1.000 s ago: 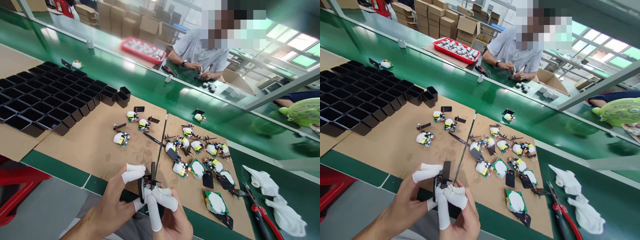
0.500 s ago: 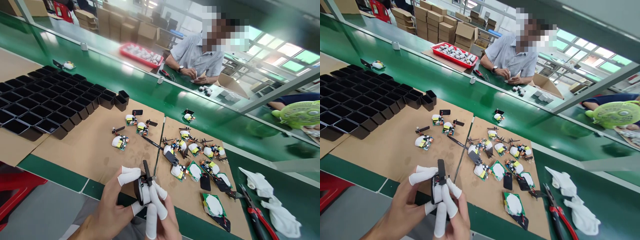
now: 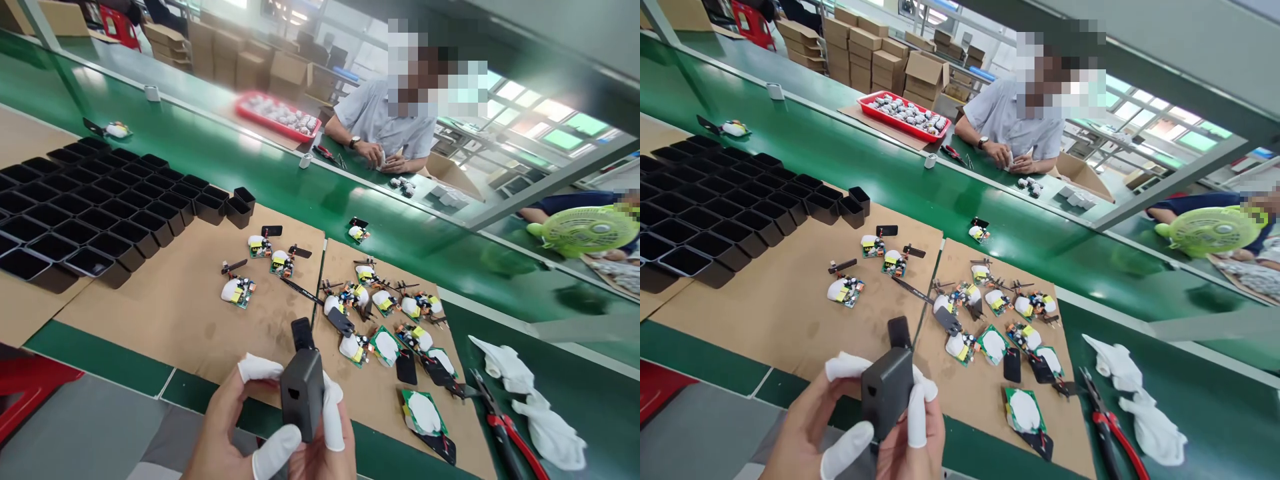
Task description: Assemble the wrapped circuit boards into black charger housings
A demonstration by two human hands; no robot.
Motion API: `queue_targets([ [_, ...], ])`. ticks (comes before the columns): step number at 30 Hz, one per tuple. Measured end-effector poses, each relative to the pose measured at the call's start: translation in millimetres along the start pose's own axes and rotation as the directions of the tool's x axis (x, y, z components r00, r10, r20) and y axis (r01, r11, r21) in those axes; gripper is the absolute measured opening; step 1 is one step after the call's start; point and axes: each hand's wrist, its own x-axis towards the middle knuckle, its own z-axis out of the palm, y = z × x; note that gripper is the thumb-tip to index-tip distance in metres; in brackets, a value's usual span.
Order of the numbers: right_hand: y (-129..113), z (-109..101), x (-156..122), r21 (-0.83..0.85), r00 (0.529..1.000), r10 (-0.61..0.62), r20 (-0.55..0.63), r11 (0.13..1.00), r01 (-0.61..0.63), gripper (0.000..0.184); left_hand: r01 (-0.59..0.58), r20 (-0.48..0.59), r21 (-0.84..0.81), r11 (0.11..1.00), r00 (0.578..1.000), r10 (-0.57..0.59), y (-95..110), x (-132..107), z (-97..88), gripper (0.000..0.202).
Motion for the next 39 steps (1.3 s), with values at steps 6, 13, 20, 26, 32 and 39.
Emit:
queue_targets([
  [6,4,18,-18,0.006,0.987,0.136,0.082,0.991,-0.137,0.052,0.222,0.134,-0.338,0.915,0.973,-0.187,4,8,3.7,0.060],
  [13,15,1,-10,-0.143,0.995,-0.101,0.025,0.984,0.104,0.053,0.285,0.097,-0.468,0.837,0.957,-0.272,20,8,6.2,0.063],
  [20,14,-7,-1,-0.438,0.895,-0.427,0.130,0.785,0.438,0.048,0.365,0.067,-0.530,0.765,0.918,-0.391,30,4,13.7,0.069],
  [26,-65,-31,48,-0.787,0.487,-0.804,0.342,0.038,0.616,0.045,0.419,0.006,-0.474,0.774,0.881,-0.473,19,28,-1.7,0.072],
  [32,-122,-87,78,-0.818,0.362,-0.758,0.543,-0.380,0.433,0.053,0.403,-0.001,-0.381,0.832,0.900,-0.436,-2,71,-11.0,0.071],
  [39,-131,9,75,-0.536,0.415,-0.342,0.843,-0.478,0.695,0.017,0.267,-0.045,-0.319,0.909,0.954,-0.296,-10,58,-3.3,0.070],
])
